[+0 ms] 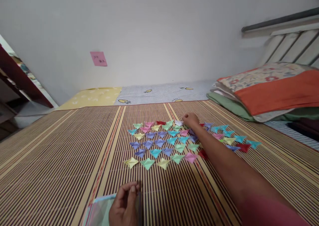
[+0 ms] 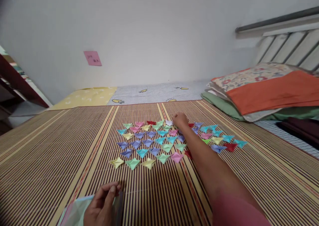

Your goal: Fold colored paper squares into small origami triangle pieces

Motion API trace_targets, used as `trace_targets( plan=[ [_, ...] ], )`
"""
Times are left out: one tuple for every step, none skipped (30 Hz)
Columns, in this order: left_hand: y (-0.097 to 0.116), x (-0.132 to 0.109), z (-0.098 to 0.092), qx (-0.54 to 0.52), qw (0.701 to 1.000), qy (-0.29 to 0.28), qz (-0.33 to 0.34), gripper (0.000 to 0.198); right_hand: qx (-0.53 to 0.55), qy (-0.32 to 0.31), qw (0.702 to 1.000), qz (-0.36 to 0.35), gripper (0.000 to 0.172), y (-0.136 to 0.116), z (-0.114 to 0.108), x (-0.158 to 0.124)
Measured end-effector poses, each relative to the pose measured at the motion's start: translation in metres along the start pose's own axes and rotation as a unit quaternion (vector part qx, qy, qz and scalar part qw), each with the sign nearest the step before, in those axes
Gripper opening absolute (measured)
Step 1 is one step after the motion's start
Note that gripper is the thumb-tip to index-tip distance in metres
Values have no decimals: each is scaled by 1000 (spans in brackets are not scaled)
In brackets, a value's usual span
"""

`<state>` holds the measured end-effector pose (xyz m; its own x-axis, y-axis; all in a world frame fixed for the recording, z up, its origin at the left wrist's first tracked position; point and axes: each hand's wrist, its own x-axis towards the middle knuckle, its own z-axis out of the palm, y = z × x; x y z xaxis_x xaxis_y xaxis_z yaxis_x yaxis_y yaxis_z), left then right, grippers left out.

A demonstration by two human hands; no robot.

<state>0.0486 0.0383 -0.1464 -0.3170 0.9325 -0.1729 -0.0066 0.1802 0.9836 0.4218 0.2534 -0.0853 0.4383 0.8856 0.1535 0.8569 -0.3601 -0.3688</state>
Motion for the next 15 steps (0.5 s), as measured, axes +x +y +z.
trace_targets(
  plan=[
    [-1, 0, 0, 2, 1000, -2, -5, 60, 19, 7, 1000, -3, 33, -2, -1, -1],
    [-3, 1, 0, 2, 1000, -3, -7, 60, 41, 13, 999, -9, 33, -5, -3, -1],
    [-4, 1, -1, 2, 1000, -4, -6, 59, 62, 22, 998, -20, 33, -10, -5, -2],
    [-6, 2, -1, 1, 1000, -5, -1, 59, 84, 30, 995, -34, 32, -15, -8, -3],
    [-7, 1, -1, -1, 1000, -7, 5, 58, 108, 37, 992, -49, 31, -20, -12, -5],
    [-7, 1, 0, -1, 1000, -11, 13, 56, 133, 44, 988, -67, 30, -26, -16, -9],
    [-7, 0, 1, -1, 1000, -13, 21, 54, 158, 50, 983, -85, 27, -30, -21, -16],
    [-7, -2, 2, 0, 999, -14, 32, 52, 183, 55, 976, -103, 23, -35, -26, -25],
    [-6, -4, 4, 2, 999, -11, 48, 49, 207, 59, 969, -120, 18, -37, -31, -39],
    [-4, -7, 5, 5, 997, -1, 75, 45, 231, 61, 962, -135, 14, -39, -37, -56],
    [-2, -10, 7, 10, 994, 10, 112, 40, 252, 60, 954, -149, 14, -39, -41, -77],
    [1, -13, 9, 15, 987, 23, 160, 34, 271, 57, 947, -160, 15, -37, -45, -102],
    [4, -17, 10, 20, 977, 33, 212, 29, 288, 52, 942, -168, 17, -34, -48, -129],
    [7, -20, 11, 26, 964, 38, 261, 23, 300, 47, 937, -173, 18, -30, -50, -159],
    [11, -24, 11, 32, 952, 41, 302, 18, 311, 38, 933, -176, 21, -25, -50, -189]
  ],
)
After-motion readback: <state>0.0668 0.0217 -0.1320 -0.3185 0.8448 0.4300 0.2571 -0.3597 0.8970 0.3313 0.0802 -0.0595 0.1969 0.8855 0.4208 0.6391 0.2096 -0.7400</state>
